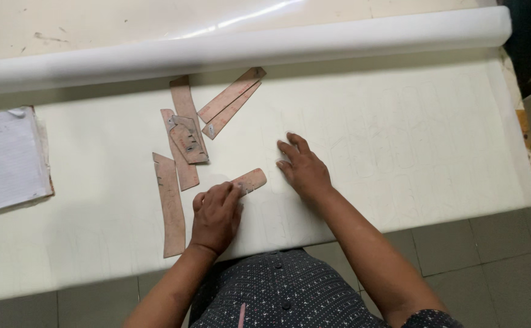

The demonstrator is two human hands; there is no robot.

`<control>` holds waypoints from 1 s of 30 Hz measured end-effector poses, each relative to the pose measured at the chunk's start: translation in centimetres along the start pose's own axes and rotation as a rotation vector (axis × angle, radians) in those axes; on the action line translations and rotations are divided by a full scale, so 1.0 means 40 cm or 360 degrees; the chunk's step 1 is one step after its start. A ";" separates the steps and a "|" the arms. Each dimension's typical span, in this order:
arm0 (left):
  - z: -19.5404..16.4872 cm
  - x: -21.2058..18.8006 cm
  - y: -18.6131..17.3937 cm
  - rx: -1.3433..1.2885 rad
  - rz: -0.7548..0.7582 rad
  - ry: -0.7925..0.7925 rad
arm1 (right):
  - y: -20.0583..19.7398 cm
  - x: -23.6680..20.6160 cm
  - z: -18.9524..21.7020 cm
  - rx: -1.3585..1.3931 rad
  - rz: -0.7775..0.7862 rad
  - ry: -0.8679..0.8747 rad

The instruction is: The person places small pattern pieces on a large white sheet and traces their outlines with a pencil. They repeat this process for several pieces, moving each one after tracing.

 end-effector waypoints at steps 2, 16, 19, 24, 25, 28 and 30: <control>0.009 -0.015 0.002 0.0006 -0.0083 -0.0188 | 0.013 -0.002 0.014 -0.0018 0.0034 -0.0064; 0.034 0.041 0.007 0.0023 -0.0385 -0.0351 | 0.113 -0.115 0.094 0.0264 0.0166 -0.0138; 0.031 0.055 0.018 -0.0069 -0.0393 -0.0355 | 0.123 -0.101 0.068 0.0401 0.0380 0.0224; 0.024 0.054 0.021 -0.0174 -0.0346 -0.0287 | 0.101 -0.084 0.042 0.0896 0.0417 0.0532; 0.025 0.055 0.021 -0.0186 -0.0303 -0.0254 | 0.096 -0.079 0.039 0.1048 0.0380 0.0562; 0.019 0.059 0.023 -0.0195 -0.0211 -0.0125 | 0.089 -0.066 0.040 0.1190 0.0351 0.0588; 0.018 0.065 0.026 -0.0158 -0.0145 -0.0090 | 0.086 -0.062 0.043 0.1166 0.0346 0.0530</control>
Point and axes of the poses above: each hand's wrist, its own x-axis towards the middle knuckle, its own y-axis out of the palm, z = x × y, the point moved 5 cm from there along x, towards the middle knuckle, and after that the axes turned 13 degrees about z, right-handed, at the moved point
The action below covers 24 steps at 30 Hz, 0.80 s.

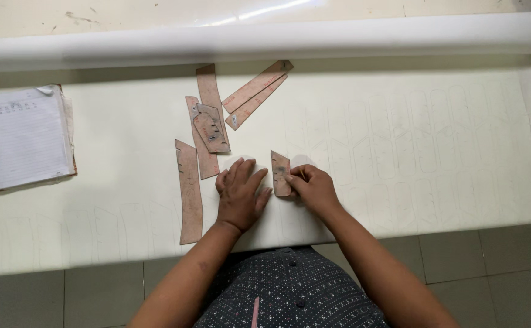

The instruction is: The person places small pattern pieces on a large white sheet and traces their outlines with a pencil. They repeat this process for several pieces, moving each one after tracing.

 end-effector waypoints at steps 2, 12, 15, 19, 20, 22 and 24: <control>0.001 0.003 0.007 0.0076 0.0087 -0.0023 | 0.003 -0.002 -0.005 -0.0034 0.0037 -0.0008; -0.001 0.001 0.011 0.0115 0.0074 -0.0150 | -0.013 -0.013 -0.025 -0.0693 -0.0324 -0.0297; -0.002 -0.001 0.006 0.0088 0.0088 -0.0162 | -0.011 -0.023 -0.037 -0.0746 -0.0227 -0.0273; -0.005 0.002 0.001 0.0061 0.0137 -0.0161 | 0.000 -0.040 -0.032 -0.0907 -0.0054 -0.0231; -0.005 0.004 0.000 0.0059 0.0144 -0.0165 | 0.001 -0.042 -0.028 -0.0929 -0.0032 -0.0208; -0.005 0.007 -0.001 0.0041 0.0164 -0.0188 | 0.003 -0.042 -0.019 -0.0974 0.0009 -0.0163; -0.003 0.011 -0.001 0.0027 0.0180 -0.0203 | 0.003 -0.040 -0.014 -0.0983 0.0036 -0.0105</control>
Point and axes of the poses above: each hand's wrist, its own x-axis towards the middle knuckle, its own y-axis out of the palm, z = x × y, the point moved 5 cm from there along x, towards the middle knuckle, and after that the axes turned 13 degrees about z, right-handed, at the moved point
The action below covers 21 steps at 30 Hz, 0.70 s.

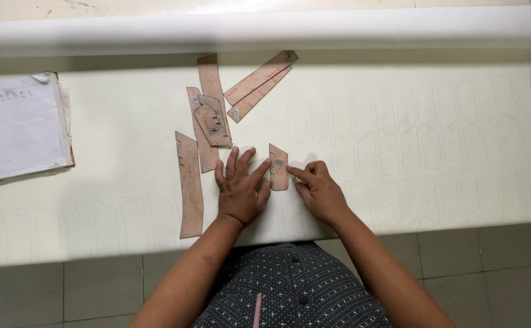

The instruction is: The person places small pattern pieces on a large white sheet and traces their outlines with a pencil. They repeat this process for several pieces, moving each one after tracing.

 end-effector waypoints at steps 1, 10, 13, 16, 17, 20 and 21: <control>0.001 0.001 0.000 -0.0006 0.0009 -0.0006 | 0.000 0.002 0.000 -0.0003 0.0022 0.0025; -0.001 -0.001 0.002 0.0020 -0.0003 -0.0007 | -0.003 0.017 -0.021 0.0113 -0.0094 -0.0153; -0.001 -0.003 0.000 0.0037 -0.0013 0.0006 | 0.005 0.013 -0.036 0.0156 -0.0010 -0.0024; -0.001 -0.002 0.000 0.0018 -0.0009 0.0011 | 0.005 0.006 -0.026 0.0030 0.0007 -0.0028; 0.000 -0.002 0.000 0.0007 -0.0004 0.0009 | 0.005 0.004 -0.022 0.0020 0.0015 -0.0030; 0.001 -0.002 -0.001 -0.0009 0.0003 0.0006 | 0.000 0.001 -0.010 -0.0011 0.0035 -0.0037; 0.001 -0.002 0.000 -0.0005 0.0005 0.0007 | 0.000 0.001 -0.006 -0.0023 0.0042 -0.0041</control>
Point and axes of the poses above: each hand's wrist, its own x-axis towards the middle knuckle, its own y-axis out of the palm, z = x × y, the point moved 5 cm from there along x, towards the middle knuckle, and after that the axes turned 13 degrees about z, right-handed, at the moved point
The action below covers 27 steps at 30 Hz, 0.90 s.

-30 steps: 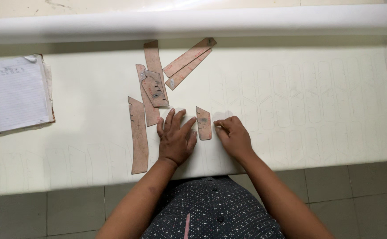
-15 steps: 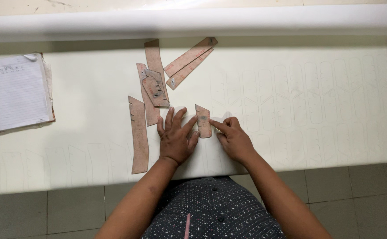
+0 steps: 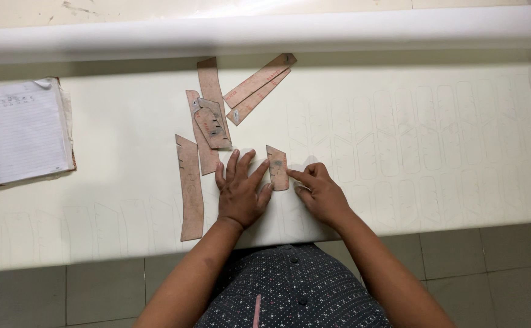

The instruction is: The person places small pattern pieces on a large white sheet and traces their outlines with a pencil. They repeat this process for several pieces, moving each one after tracing.

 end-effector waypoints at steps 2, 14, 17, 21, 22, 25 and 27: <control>0.000 0.001 0.001 0.0009 0.0002 0.0008 | 0.000 0.000 0.003 -0.0015 0.0023 0.0013; 0.005 0.006 0.007 0.0064 0.0010 0.0004 | -0.006 -0.006 0.006 0.0012 0.0071 -0.0007; 0.003 0.005 0.007 0.0096 -0.0005 0.0004 | -0.004 -0.007 0.002 -0.0010 0.0074 -0.0006; 0.001 0.000 0.004 0.0058 -0.0025 0.0021 | -0.003 -0.004 -0.007 -0.0017 0.0025 -0.0026; 0.000 0.001 0.005 0.0058 -0.0021 0.0018 | -0.004 -0.003 -0.008 0.0001 0.0001 -0.0045; 0.001 0.000 0.004 0.0039 -0.0013 0.0006 | 0.001 -0.001 -0.012 -0.0048 0.0022 -0.0034; 0.000 -0.001 0.002 0.0027 -0.0016 0.0009 | 0.000 -0.003 -0.010 -0.0044 -0.0005 -0.0079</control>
Point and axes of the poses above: each hand's wrist, its own x-axis towards the middle knuckle, its own y-axis out of the palm, z = x × y, the point moved 5 cm from there along x, towards the middle knuckle, and after that the axes turned 13 degrees about z, right-handed, at the moved point
